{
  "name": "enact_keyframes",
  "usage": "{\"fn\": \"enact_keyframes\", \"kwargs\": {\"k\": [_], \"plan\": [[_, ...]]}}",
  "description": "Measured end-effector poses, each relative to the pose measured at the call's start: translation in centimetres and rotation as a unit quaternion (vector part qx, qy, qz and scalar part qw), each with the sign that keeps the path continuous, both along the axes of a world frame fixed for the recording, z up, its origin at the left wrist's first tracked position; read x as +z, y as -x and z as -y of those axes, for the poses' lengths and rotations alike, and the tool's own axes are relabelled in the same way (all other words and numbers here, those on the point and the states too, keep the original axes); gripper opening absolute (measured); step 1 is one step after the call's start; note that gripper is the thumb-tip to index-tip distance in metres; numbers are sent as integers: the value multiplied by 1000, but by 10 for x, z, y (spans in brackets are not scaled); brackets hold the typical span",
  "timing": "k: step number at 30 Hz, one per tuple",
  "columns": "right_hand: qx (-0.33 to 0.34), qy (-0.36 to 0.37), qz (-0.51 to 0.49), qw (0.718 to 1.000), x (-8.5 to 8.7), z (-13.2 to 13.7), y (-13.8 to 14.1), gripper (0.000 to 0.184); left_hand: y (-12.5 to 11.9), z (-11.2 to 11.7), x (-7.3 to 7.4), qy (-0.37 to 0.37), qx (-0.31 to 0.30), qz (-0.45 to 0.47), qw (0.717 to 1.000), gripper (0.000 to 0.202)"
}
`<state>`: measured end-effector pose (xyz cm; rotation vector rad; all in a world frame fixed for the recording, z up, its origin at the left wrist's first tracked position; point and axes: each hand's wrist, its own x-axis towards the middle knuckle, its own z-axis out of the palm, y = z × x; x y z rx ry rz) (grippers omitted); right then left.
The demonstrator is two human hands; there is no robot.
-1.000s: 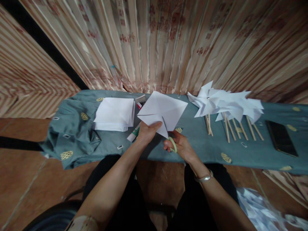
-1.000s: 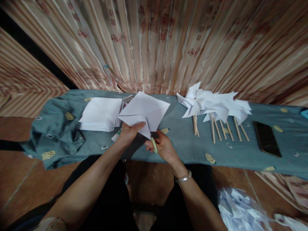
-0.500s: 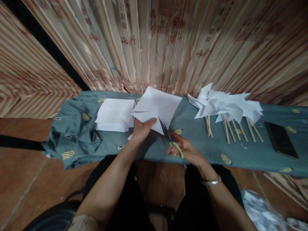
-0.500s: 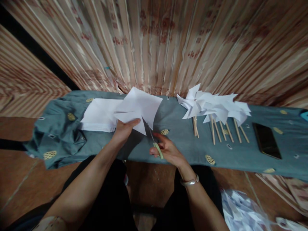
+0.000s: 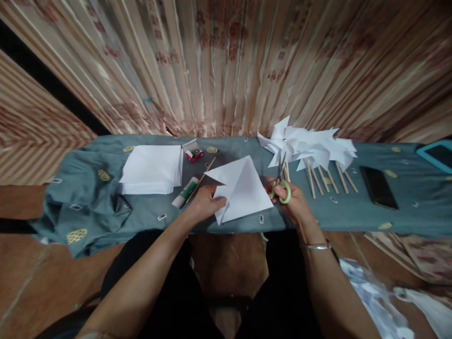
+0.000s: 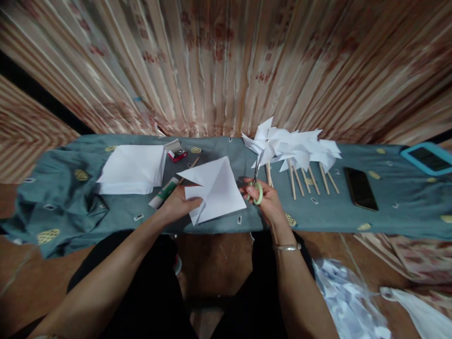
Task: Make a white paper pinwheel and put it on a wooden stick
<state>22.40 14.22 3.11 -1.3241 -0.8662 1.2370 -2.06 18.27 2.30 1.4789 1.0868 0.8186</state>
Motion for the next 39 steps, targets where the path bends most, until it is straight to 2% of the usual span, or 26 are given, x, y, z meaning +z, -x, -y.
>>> {"fn": "enact_keyframes", "kwargs": {"k": [2,3,7,9,11,14,16,18,20,22,26,29,31,35,39], "plan": [[23,10,8,1000,-2,-3,4,44,-5,5,3,15,-56,-5,998,22],[34,18,8,999,-2,-3,6,43,-7,6,5,23,-65,-2,998,22],[58,51,-30,997,-4,-4,16,38,-8,0,8,112,-17,59,992,16],[20,50,-59,997,-5,-7,21,35,-7,-3,11,175,3,157,972,30],[-48,38,-91,994,-6,-11,25,34,-7,-5,13,217,-2,265,940,46],[-121,13,-124,985,-8,-17,32,36,-13,2,16,237,-13,345,908,52],[-141,-3,-132,981,-9,-19,37,37,-21,10,16,237,-19,345,908,48],[-148,-20,-130,980,-9,-20,44,37,-30,18,15,225,-17,321,920,48],[-135,-30,-117,983,-8,-20,52,36,-37,22,15,207,16,313,927,49],[-114,-28,-97,988,-7,-20,59,37,-42,22,14,205,77,323,921,47],[-66,-20,-52,996,-4,-16,67,42,-37,11,15,240,191,353,884,41],[12,-11,-17,1000,-4,-9,65,42,-27,-1,17,213,224,361,880,42],[96,5,-6,995,-5,-1,61,46,-18,-9,19,166,245,373,880,44],[260,32,-26,965,-5,15,53,55,-2,-20,26,105,279,375,878,43],[334,60,-39,940,-4,26,50,54,6,-25,27,87,286,389,871,45]]}}
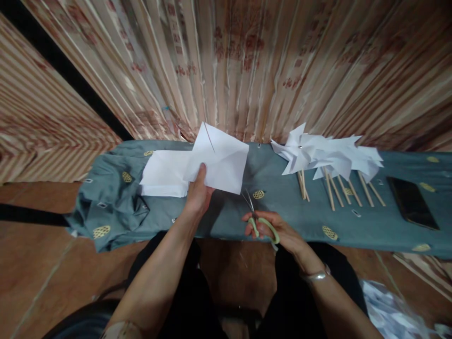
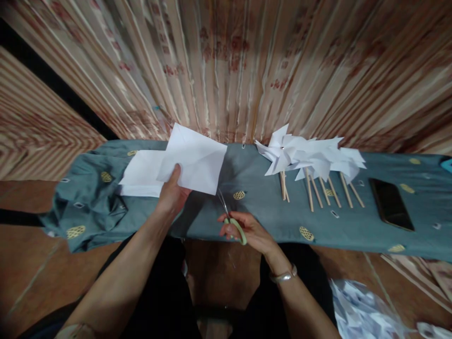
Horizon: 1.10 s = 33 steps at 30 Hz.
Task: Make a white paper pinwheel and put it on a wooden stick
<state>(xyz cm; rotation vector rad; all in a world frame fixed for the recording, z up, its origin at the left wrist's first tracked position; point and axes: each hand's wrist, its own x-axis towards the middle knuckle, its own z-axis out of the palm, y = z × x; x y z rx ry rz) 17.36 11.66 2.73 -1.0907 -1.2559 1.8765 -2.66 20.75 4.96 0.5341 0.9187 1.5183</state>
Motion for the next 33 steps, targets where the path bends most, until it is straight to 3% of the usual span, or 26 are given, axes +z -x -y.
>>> {"fn": "enact_keyframes", "kwargs": {"k": [10,21,33], "plan": [[18,-18,26,999,0,-4,3,52,-8,3,-4,11,-33,2,999,41],[27,-28,47,998,1,-7,2,61,-14,7,0,47,-28,34,998,37],[27,-21,39,999,-1,-7,2,56,-15,8,-1,41,-21,38,998,45]]}}
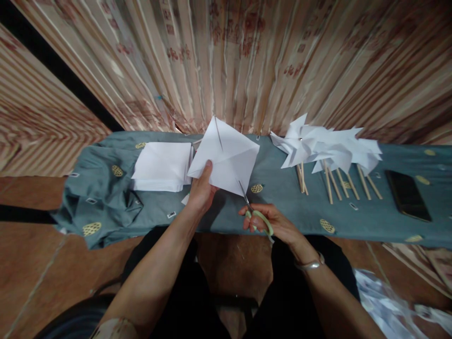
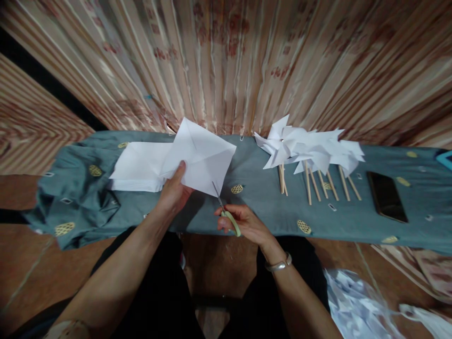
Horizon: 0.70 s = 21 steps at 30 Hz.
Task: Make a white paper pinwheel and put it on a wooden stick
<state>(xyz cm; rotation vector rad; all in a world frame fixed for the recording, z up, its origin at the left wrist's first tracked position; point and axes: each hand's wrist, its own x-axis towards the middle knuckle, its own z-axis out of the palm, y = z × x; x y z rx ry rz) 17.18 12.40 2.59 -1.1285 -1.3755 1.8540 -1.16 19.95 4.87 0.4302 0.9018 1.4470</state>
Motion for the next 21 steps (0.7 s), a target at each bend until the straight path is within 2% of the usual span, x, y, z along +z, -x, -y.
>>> {"fn": "enact_keyframes", "kwargs": {"k": [12,21], "plan": [[-2,-16,2,1000,1,0,1,52,-1,1,2,-4,-1,-10,1000,43],[-27,20,-14,999,-4,0,4,51,0,2,1,-1,-12,-7,1000,49]]}}
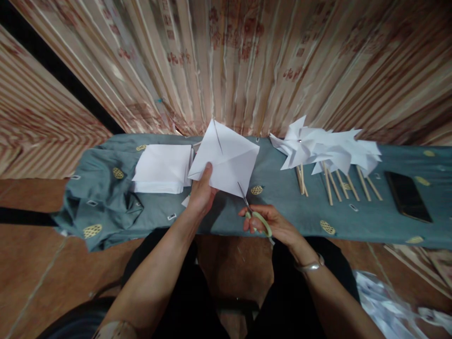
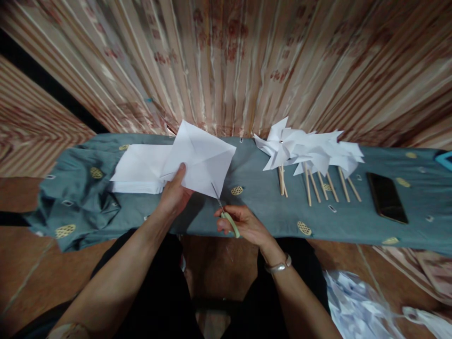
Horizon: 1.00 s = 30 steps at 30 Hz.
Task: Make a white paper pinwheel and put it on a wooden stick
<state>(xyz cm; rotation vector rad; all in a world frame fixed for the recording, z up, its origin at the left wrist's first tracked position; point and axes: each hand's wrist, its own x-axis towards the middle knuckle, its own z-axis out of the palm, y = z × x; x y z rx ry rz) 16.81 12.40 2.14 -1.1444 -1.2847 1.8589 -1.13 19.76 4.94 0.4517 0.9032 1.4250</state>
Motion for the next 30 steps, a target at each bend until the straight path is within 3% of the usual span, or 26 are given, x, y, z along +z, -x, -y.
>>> {"fn": "enact_keyframes", "kwargs": {"k": [30], "plan": [[-32,44,-1,999,0,-1,3,47,2,0,4,-1,17,-4,1000,45]]}}
